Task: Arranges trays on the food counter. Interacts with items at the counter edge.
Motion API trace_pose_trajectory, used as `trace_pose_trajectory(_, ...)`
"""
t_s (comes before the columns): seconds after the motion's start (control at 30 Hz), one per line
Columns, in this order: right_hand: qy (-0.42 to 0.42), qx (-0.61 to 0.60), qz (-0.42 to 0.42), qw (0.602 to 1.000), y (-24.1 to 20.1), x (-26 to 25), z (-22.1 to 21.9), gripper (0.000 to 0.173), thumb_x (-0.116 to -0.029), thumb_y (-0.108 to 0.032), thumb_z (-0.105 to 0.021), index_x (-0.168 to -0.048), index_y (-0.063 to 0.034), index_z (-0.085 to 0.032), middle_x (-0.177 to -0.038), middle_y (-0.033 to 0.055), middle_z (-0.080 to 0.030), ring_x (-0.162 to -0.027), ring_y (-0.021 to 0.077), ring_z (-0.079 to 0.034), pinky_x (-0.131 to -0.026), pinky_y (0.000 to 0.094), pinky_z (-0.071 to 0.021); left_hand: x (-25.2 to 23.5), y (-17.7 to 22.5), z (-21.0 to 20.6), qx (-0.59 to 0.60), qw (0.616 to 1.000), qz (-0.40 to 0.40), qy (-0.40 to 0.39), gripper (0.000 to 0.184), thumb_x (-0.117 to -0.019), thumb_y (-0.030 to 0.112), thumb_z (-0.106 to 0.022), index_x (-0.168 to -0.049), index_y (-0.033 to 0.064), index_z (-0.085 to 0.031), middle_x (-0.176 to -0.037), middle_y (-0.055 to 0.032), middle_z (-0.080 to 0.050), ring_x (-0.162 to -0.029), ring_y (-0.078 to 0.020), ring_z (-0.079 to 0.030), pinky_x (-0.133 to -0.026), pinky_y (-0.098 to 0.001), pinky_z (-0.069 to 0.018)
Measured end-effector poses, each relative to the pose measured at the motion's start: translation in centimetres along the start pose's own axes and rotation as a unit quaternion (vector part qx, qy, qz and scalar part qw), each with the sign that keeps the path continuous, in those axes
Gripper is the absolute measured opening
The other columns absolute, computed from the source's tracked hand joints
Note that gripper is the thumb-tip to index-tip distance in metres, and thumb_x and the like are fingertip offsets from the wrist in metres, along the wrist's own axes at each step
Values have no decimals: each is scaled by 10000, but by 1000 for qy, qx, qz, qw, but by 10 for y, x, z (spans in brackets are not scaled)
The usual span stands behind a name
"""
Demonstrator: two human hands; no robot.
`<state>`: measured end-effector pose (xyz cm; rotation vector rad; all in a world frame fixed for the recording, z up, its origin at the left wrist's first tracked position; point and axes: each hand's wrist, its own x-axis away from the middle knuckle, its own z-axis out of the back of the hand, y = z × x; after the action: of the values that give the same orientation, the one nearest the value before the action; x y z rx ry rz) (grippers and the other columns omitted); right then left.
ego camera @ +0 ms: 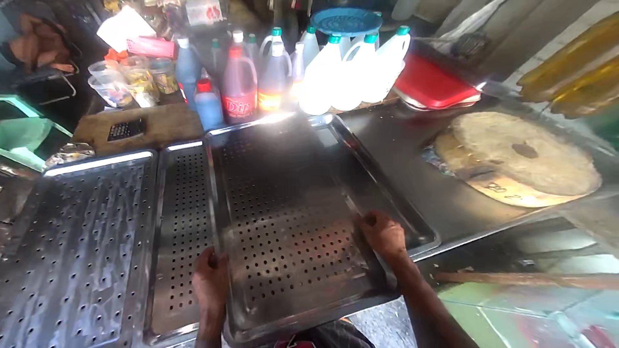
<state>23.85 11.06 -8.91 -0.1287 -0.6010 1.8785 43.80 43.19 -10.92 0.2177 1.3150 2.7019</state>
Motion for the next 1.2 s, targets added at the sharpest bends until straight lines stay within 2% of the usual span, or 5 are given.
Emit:
trace_pose_trajectory(0.47,-21,-3,-12,1000,155,-163,59,458,-998,-373,-684,-1184,45,-662,-1136,323,-672,-1106,521,-629,-929,710,-449,49,116,-191,-69,992,79,-64,372,-981,130,-651,-1306,-51,-622,-1207,-248,-646,-1059,-351,-661,-959,-488,-522)
trace_pose_trajectory(0.77,-90,2,2,996,150,-179,55,475,-1025,-404,-631,-1225,27,-642,-1188,295,-666,-1144,482,-629,-947,666,-469,50,124,-206,-220,973,54,-33,344,-1013,204,-609,-1292,10,-666,-1262,-226,-644,-1169,-374,-637,-991,-523,-512)
trace_pose_trajectory(0.93,-112,12,14,994,139,-180,50,549,-1037,-387,-596,-1450,-38,-501,-1429,266,-545,-1252,448,-590,-987,628,-488,43,110,-221,-274,961,-5,23,358,-1016,205,-594,-1326,39,-663,-1286,-253,-632,-1229,-422,-599,-992,-548,-505)
trace_pose_trajectory(1.03,-171,10,-17,985,141,-176,49,598,-1073,-504,-463,-1453,-44,-510,-1335,270,-618,-1234,440,-608,-1007,625,-477,58,96,-227,-268,959,-70,61,384,-988,147,-595,-1343,7,-643,-1271,-310,-619,-1184,-503,-590,-965,-631,-473)
trace_pose_trajectory(1.2,-243,-53,-16,969,150,-168,52,566,-1113,-418,-397,-1463,25,-446,-1333,282,-600,-1244,404,-600,-1053,557,-466,87,83,-232,-282,949,-128,65,391,-981,85,-558,-1349,-36,-615,-1357,-332,-568,-1223,-552,-547,-999,-656,-433)
